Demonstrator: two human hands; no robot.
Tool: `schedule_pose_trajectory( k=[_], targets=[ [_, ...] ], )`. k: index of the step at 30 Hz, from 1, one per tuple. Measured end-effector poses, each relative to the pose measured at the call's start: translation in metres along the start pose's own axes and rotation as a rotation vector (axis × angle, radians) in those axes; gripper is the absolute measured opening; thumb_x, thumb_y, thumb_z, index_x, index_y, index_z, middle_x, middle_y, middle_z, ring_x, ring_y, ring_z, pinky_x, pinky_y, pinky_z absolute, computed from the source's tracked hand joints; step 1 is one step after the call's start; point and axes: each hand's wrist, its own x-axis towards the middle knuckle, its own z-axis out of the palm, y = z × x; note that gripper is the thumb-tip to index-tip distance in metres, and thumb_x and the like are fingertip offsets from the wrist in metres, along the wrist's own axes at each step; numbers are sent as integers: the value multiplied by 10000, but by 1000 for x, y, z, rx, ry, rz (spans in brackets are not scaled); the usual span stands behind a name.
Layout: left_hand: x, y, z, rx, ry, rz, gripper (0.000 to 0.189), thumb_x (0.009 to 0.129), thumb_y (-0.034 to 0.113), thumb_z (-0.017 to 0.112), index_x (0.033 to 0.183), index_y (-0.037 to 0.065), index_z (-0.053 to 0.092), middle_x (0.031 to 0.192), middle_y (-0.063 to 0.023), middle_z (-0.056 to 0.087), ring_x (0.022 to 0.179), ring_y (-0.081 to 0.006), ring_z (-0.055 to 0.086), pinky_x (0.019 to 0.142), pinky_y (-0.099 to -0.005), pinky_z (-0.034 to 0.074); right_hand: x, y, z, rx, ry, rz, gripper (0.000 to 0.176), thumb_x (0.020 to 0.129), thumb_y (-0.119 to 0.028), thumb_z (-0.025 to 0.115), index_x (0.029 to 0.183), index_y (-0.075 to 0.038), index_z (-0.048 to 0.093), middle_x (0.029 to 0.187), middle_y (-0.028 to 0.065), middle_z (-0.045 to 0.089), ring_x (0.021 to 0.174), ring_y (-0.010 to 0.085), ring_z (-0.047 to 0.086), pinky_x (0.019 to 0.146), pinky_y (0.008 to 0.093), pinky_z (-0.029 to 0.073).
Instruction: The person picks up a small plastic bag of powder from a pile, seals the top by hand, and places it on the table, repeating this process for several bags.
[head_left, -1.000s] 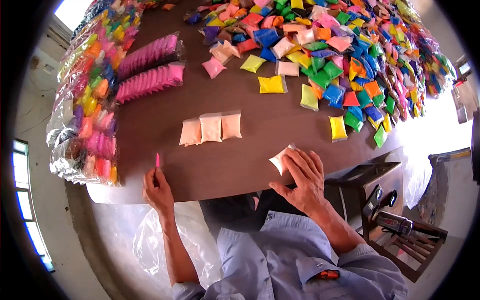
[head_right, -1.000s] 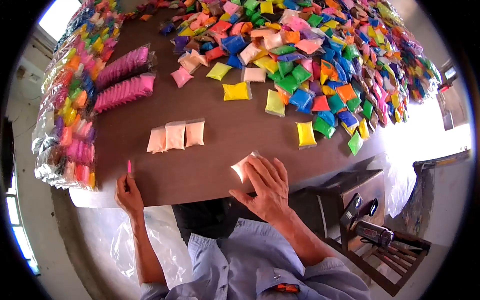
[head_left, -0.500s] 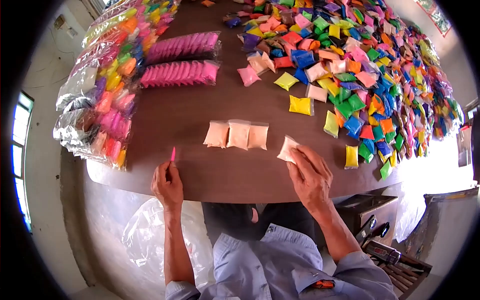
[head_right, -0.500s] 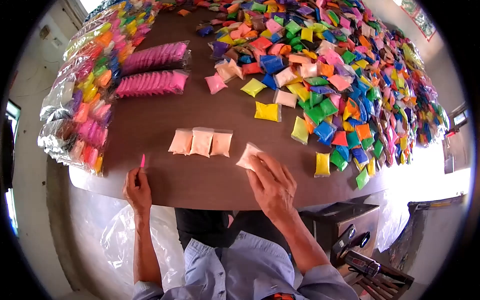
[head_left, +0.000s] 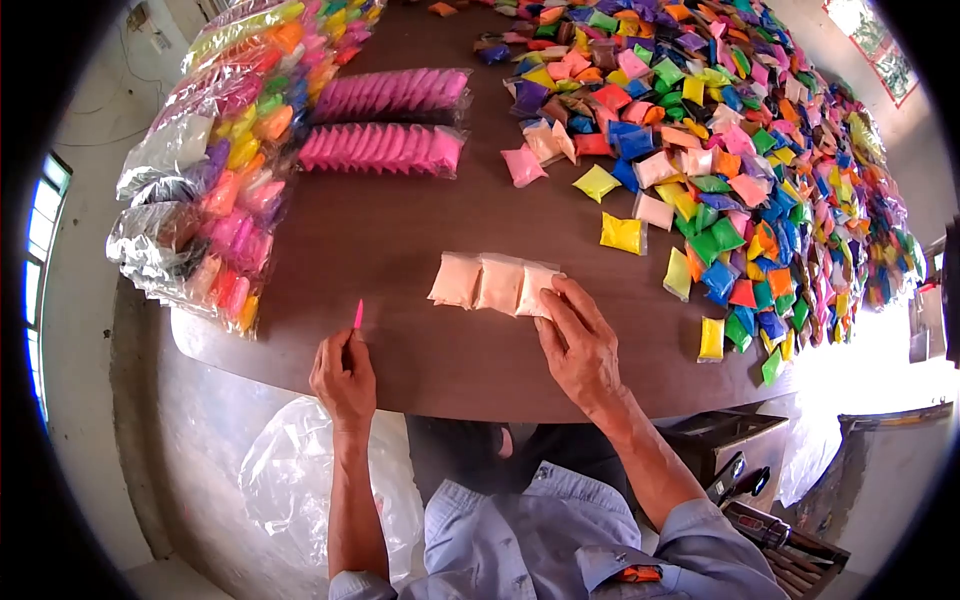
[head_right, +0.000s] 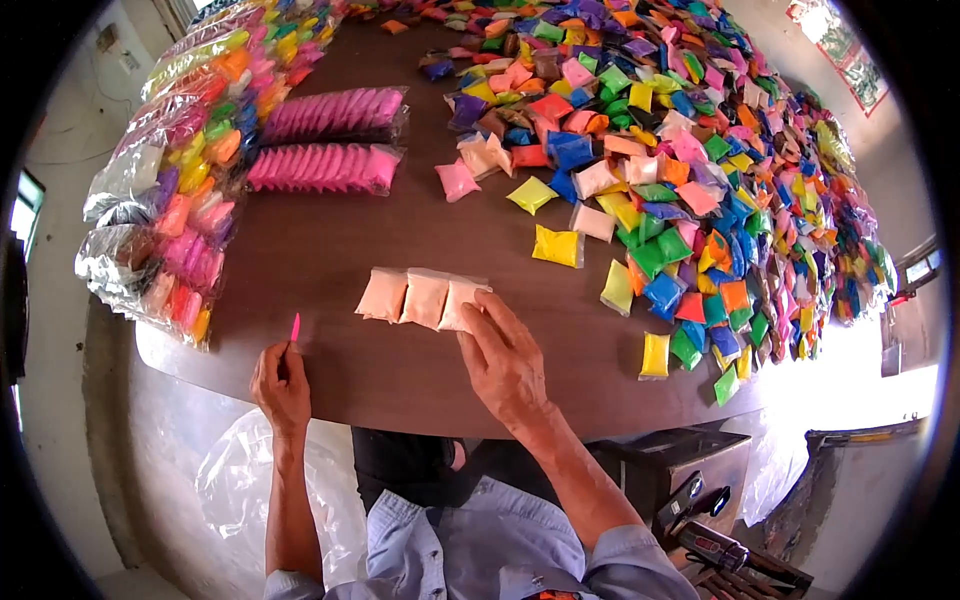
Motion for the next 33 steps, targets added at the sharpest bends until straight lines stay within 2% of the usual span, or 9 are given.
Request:
schedule_pose_trajectory(
  k=[13,19,22,27,29,33],
  targets=[
    [1,2,0,1,26,20,62,985,85,707,1005,26,709,870,-140,721,726,-265,697,654,-359,538,3,-1,4,-4,20,2,332,867,-31,788,1191,-40,719,1297,145,669,1056,359,717,903,428,596],
    [-1,0,3,-39,41,-13,54,987,85,703,1005,36,714,844,-125,706,690,-253,658,643,-363,524,2,-2,1,6,27,2,333,860,-42,787,1184,-81,721,1280,128,670,1031,356,712,870,432,592],
    [-4,-8,4,-15,28,-17,41,965,46,709,1003,34,717,848,-139,688,708,-296,653,653,-387,517,3,0,1,45,23,5,318,851,-56,790,1159,-98,720,1269,124,670,1029,364,705,869,439,588],
    [-6,-9,6,4,13,-27,72,999,78,677,1023,17,707,896,-147,695,771,-312,663,691,-411,522,-1,6,-2,44,56,-1,427,844,-62,791,1249,-110,666,1319,127,636,1059,378,692,888,461,582],
    [-6,-7,4,-10,-2,-33,79,1007,84,669,1026,16,704,894,-145,691,774,-309,661,693,-407,521,-3,3,-4,87,8,68,468,836,-76,817,1284,-84,681,1372,155,631,1126,371,696,945,431,597],
    [-6,-8,5,8,-1,-25,88,1018,99,658,1037,22,695,880,-127,685,760,-285,650,687,-398,514,-5,0,-9,139,98,112,494,835,-147,831,1294,-82,660,1398,160,611,1136,358,699,933,417,601]
  ],
)
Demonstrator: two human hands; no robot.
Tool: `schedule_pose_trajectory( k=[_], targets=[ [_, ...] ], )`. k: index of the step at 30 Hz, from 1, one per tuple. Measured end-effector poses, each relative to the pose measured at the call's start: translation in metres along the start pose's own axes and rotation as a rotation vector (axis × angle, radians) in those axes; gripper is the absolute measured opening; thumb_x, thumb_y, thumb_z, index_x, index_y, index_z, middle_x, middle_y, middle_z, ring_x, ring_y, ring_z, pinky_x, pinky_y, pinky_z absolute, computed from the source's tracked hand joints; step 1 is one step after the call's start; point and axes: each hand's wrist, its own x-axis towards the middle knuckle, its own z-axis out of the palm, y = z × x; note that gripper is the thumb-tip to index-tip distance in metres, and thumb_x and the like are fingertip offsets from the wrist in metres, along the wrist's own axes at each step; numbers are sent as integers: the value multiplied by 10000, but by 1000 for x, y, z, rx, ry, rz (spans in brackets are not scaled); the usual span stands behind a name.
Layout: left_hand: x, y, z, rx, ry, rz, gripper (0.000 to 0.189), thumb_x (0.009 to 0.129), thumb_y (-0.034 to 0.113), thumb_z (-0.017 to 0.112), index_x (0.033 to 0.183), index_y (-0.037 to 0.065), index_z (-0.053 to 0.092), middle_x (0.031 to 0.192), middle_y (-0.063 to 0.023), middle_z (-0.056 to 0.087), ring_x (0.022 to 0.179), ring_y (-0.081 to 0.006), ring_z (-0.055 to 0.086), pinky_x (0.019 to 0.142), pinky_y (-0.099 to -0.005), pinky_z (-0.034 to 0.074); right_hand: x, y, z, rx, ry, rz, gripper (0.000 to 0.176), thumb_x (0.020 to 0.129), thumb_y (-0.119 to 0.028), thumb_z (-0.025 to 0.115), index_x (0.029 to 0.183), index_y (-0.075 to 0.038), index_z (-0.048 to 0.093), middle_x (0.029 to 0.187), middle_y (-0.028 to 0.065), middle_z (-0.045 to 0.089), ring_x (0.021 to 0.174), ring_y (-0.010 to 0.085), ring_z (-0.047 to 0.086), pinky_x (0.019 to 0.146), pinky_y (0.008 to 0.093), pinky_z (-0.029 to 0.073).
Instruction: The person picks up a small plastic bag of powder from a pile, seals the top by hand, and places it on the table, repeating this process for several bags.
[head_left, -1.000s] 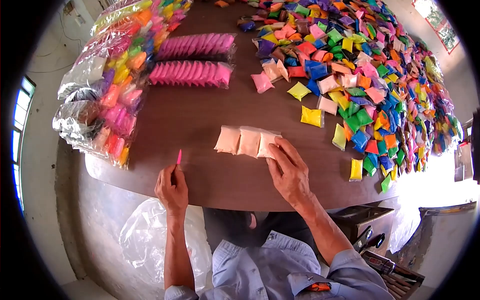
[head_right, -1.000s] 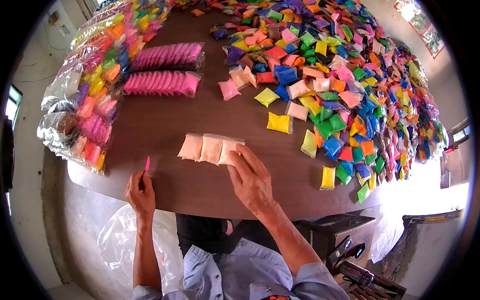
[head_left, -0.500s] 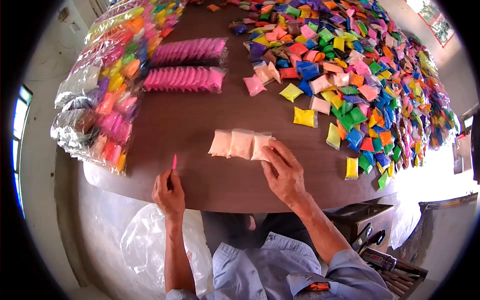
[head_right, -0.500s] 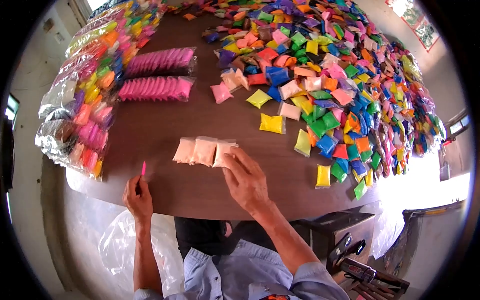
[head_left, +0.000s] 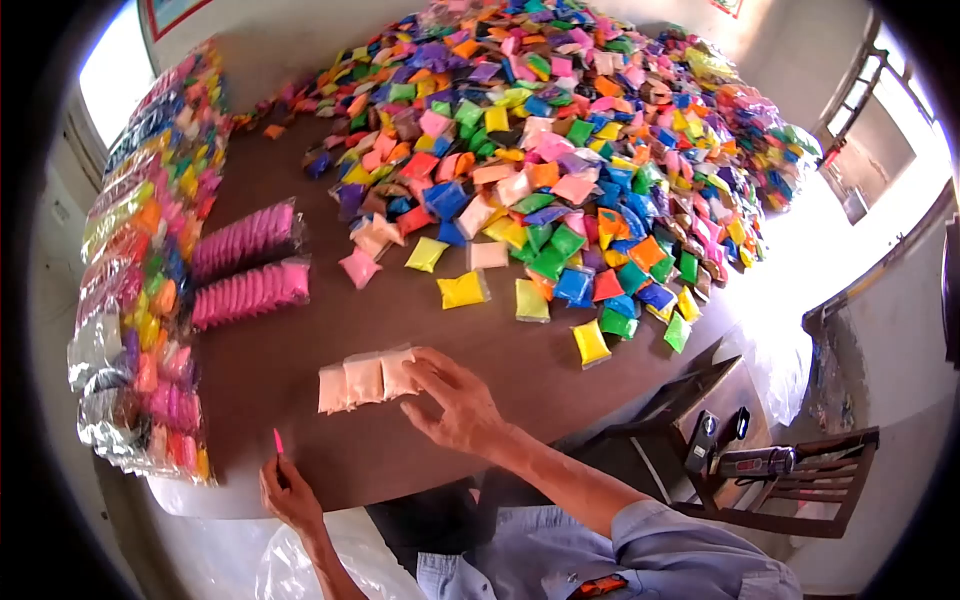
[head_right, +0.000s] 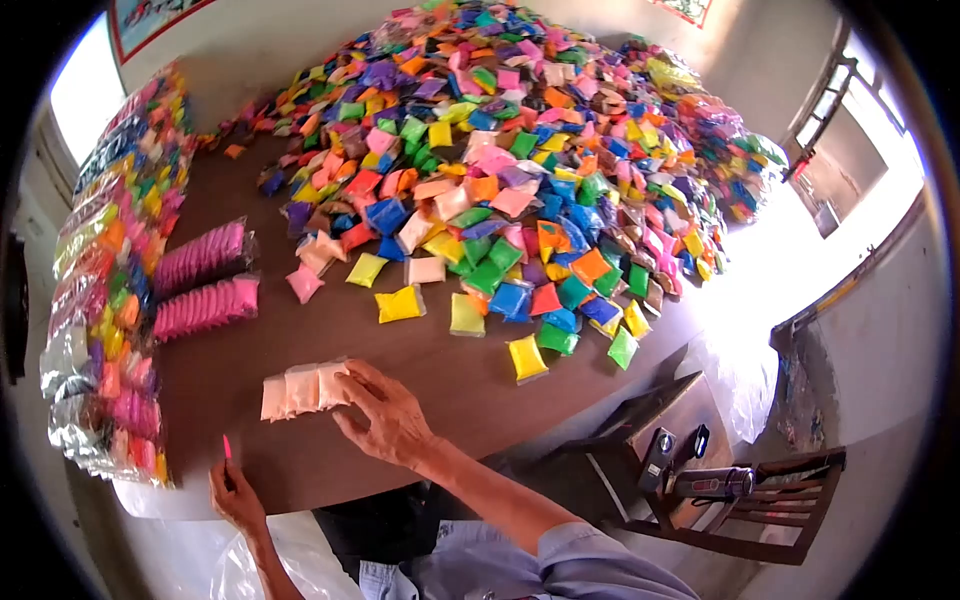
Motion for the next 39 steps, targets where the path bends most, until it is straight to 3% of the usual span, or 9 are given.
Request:
schedule_pose_trajectory(
  k=[6,15,32,37,39],
  targets=[
    [-1,-10,4,2,7,31,100,1025,111,650,1053,25,692,883,-113,685,755,-271,644,688,-389,511,-2,4,-3,131,43,116,473,882,-167,794,1323,-91,637,1378,169,618,1138,361,701,939,417,602],
    [1,-1,1,60,-41,-14,117,1033,124,636,1069,24,686,919,-116,692,787,-272,654,682,-382,519,-7,12,-1,98,102,91,427,906,-133,769,1294,-38,617,1305,213,638,1086,378,715,918,416,612],
    [3,-1,3,73,-23,45,99,1030,109,640,1031,17,676,885,-125,678,747,-285,644,668,-379,517,-10,20,2,196,101,186,332,969,-151,708,1269,-20,651,1290,188,658,1092,397,698,929,423,603],
    [1,3,3,68,-25,24,108,1040,122,640,1023,23,681,887,-108,688,730,-240,638,657,-361,511,-8,22,-2,232,143,189,304,972,-110,695,1259,-18,657,1295,189,656,1077,393,706,901,425,607],
    [2,7,3,59,-18,34,113,1042,127,641,1020,25,683,890,-108,691,726,-234,637,655,-357,510,-5,20,-6,302,132,287,292,955,-111,707,1234,-25,694,1275,171,685,1126,352,706,933,424,599]
  ],
)
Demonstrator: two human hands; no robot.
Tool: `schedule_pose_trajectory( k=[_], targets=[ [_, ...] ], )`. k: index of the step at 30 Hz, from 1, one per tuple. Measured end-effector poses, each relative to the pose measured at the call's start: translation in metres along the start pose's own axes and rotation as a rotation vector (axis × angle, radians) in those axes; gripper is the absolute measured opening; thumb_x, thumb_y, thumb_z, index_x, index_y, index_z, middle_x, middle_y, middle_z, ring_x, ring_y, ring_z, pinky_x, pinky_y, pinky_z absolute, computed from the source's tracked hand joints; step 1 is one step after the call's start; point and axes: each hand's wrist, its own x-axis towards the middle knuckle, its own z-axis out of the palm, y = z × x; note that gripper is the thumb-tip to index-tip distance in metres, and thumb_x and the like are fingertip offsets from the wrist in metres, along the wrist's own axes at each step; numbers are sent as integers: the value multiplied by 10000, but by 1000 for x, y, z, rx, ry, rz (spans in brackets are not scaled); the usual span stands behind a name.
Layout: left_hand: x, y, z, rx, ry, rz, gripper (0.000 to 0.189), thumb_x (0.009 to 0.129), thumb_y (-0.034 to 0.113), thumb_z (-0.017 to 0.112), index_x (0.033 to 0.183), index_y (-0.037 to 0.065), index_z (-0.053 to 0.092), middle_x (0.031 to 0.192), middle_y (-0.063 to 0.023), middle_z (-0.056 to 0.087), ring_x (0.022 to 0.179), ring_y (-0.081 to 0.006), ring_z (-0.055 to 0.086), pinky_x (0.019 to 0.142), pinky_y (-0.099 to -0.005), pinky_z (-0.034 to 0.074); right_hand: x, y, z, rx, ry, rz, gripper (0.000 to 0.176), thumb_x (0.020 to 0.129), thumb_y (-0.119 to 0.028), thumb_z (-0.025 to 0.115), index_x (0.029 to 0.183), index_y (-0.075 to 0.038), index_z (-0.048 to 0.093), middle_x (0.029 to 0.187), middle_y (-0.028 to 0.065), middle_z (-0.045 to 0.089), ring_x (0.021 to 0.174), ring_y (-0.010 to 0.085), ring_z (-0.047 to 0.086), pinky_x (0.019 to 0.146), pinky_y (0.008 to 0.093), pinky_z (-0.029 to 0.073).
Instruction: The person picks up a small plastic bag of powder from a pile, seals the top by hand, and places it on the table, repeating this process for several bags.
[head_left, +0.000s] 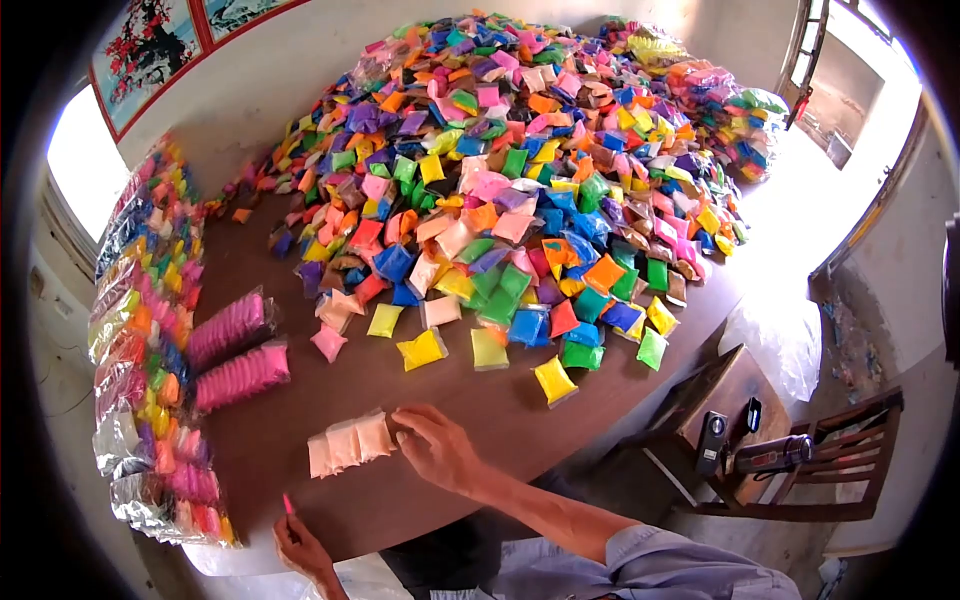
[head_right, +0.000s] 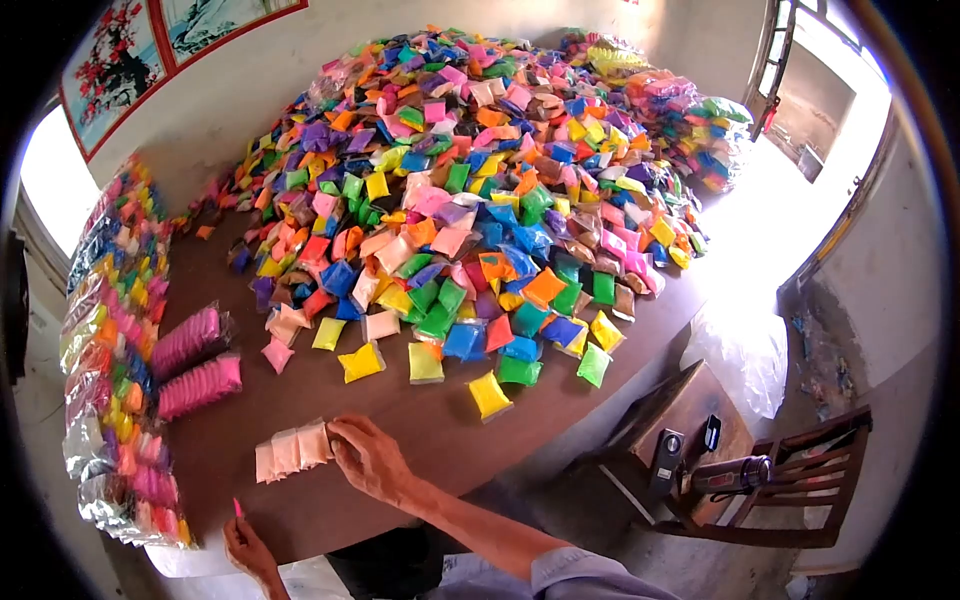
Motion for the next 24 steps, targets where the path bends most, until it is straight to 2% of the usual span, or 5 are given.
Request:
schedule_pose_trajectory(
  k=[3,11,13,17,24],
  targets=[
    [1,2,-1,-10,7,-8,117,1042,131,642,1018,25,686,894,-108,697,722,-230,635,652,-354,510,10,-6,-19,-73,20,24,274,955,-78,700,1223,-24,702,1209,185,707,1097,351,716,915,430,602],
    [0,4,-4,13,-59,-85,148,1042,145,639,1056,7,688,927,-133,704,786,-273,662,704,-383,529,185,21,-205,-781,339,-448,222,847,20,665,1023,-76,758,1117,96,740,1013,346,706,863,456,567],
    [-1,13,-3,-172,-68,-125,306,1068,171,641,1301,-15,711,1270,-194,734,1143,-317,706,1003,-397,537,215,20,-242,-991,288,-423,224,857,14,672,1036,-80,768,1140,83,723,1019,334,693,855,450,556],
    [6,26,-12,-94,-145,-176,329,1082,190,618,1340,1,695,1320,-178,718,1191,-320,692,1052,-391,520,252,48,-275,-1164,78,-371,257,860,-8,707,1069,-119,807,1224,57,689,1205,283,604,1017,463,470],
    [11,39,-13,-114,-138,-84,307,1090,169,596,1332,14,707,1317,-172,722,1188,-307,695,1051,-387,519,274,67,-279,-1086,-60,-426,156,831,-43,739,944,-134,795,1177,22,683,1232,254,569,1007,446,431]
  ],
)
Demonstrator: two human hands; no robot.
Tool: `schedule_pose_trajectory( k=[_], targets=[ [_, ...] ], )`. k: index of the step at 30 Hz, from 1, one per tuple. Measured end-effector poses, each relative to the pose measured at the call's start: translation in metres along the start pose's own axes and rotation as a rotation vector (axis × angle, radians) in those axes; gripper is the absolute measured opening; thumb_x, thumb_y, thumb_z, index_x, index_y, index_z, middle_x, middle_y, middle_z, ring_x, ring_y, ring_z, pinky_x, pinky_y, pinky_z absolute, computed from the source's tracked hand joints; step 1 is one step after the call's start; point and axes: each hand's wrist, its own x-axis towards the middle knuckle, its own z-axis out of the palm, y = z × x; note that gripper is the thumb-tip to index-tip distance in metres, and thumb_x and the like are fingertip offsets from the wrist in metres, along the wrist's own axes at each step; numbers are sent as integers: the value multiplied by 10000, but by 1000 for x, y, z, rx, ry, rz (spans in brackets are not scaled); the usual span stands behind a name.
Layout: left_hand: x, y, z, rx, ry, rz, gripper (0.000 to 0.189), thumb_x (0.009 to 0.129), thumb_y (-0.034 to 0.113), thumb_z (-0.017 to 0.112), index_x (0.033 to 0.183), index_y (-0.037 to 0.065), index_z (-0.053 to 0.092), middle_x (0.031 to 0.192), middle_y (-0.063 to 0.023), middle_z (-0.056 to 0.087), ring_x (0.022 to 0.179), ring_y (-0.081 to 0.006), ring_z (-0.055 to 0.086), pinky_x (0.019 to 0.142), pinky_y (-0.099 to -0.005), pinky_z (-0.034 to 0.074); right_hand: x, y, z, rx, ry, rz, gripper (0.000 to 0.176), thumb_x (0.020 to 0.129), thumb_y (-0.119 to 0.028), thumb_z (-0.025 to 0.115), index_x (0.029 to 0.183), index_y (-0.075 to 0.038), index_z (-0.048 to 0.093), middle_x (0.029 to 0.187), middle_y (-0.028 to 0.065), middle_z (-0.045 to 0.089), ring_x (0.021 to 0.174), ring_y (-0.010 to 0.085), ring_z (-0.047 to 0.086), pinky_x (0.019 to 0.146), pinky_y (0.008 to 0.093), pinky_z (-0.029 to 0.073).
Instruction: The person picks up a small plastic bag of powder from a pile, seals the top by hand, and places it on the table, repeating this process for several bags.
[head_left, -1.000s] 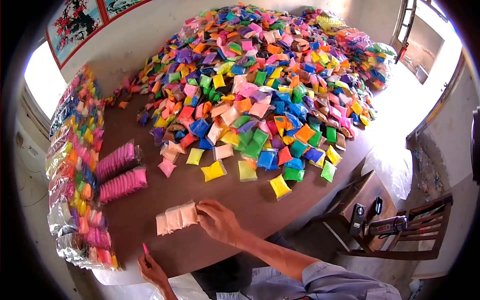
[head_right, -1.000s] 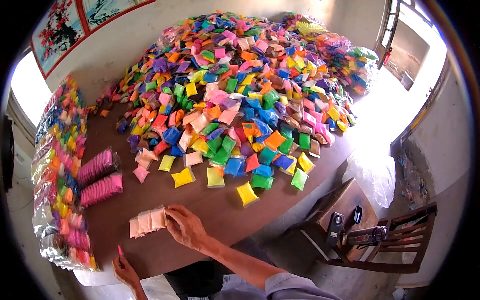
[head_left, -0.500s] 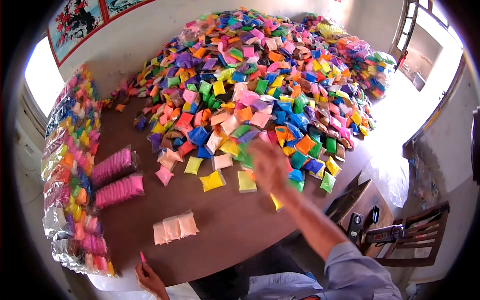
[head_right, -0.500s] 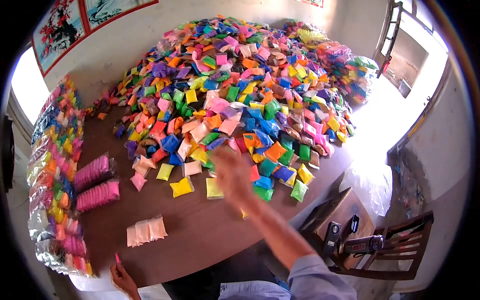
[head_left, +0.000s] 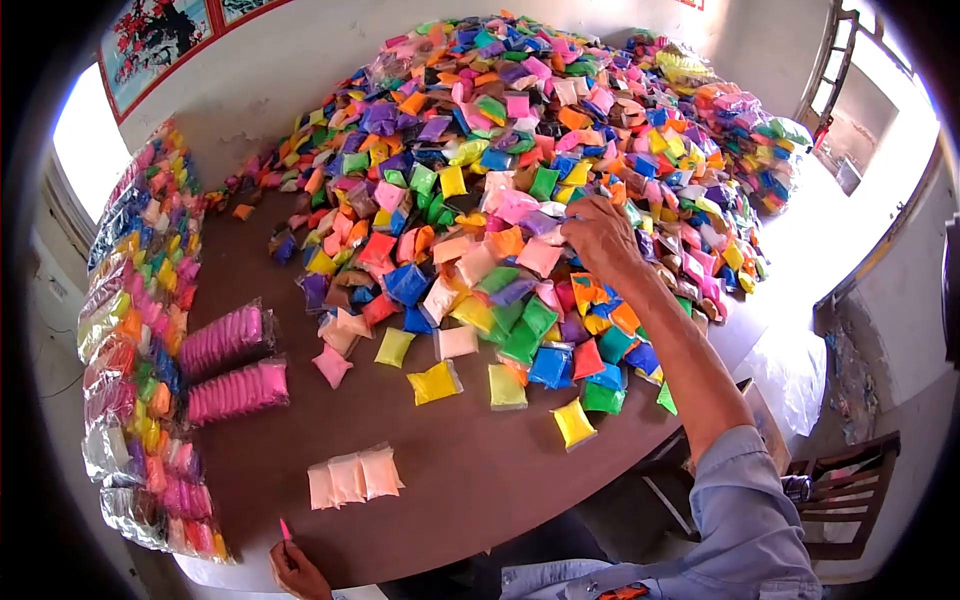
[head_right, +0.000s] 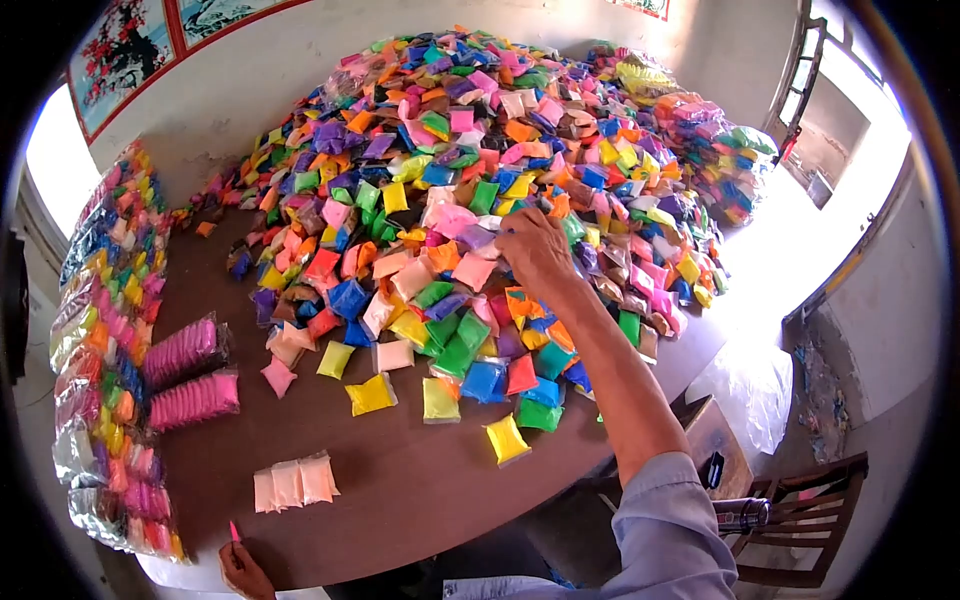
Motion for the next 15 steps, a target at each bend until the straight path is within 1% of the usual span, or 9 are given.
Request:
schedule_pose_trajectory(
  k=[2,4,5,6,8,9,11,13,15],
  targets=[
    [-1,-2,-1,-2,-3,26,293,1090,164,595,1308,12,719,1305,-169,727,1174,-305,699,1044,-388,521,2,-2,-2,63,65,36,126,841,-54,736,951,-111,755,1139,36,687,1186,280,589,981,449,453],
    [-4,-11,2,25,20,-84,266,1088,159,597,1251,2,737,1270,-162,740,1141,-300,705,1029,-391,523,6,-6,-13,182,199,103,120,861,-75,731,965,-64,674,1063,66,695,1095,333,630,929,454,496],
    [-5,-15,3,19,23,-83,266,1088,159,597,1251,2,737,1270,-162,740,1141,-300,705,1029,-391,523,4,-10,-20,200,236,118,145,905,-104,707,979,-28,609,943,81,682,930,286,677,797,416,534],
    [-6,-15,2,14,34,-92,260,1085,167,606,1233,-2,737,1255,-164,743,1130,-303,704,1023,-393,524,-1,-13,-26,196,240,114,145,905,-104,707,979,-28,609,943,81,682,930,286,677,797,416,534],
    [-7,-19,2,1,46,-96,256,1081,174,616,1215,-6,738,1239,-166,746,1118,-305,704,1017,-395,524,-13,-18,-41,635,44,486,149,938,-131,688,970,-12,603,846,56,655,801,167,662,701,351,524],
    [-6,-24,3,-76,47,-46,269,1073,193,635,1223,-5,737,1245,-182,741,1129,-321,700,1019,-392,524,-20,-24,-43,812,104,502,154,966,-144,678,986,-7,611,821,37,655,735,84,620,640,281,497],
    [-4,-42,6,-156,54,11,286,1065,213,655,1232,-5,736,1251,-199,736,1139,-336,697,1021,-389,524,-39,-49,-59,956,104,588,145,973,-135,672,1002,-5,616,847,42,674,733,84,627,640,272,501],
    [-6,-65,10,48,64,-39,149,1039,150,641,1066,14,694,921,-127,699,792,-267,665,706,-382,531,-58,-84,-74,1185,110,707,126,996,-111,648,1050,0,622,899,58,705,719,85,636,651,253,530],
    [-6,-63,12,58,109,27,140,1034,146,646,1056,16,695,906,-124,692,786,-265,663,699,-387,528,-79,-114,-85,1289,58,743,133,1000,-103,655,1084,-5,622,909,59,708,765,113,690,687,264,571]
  ],
)
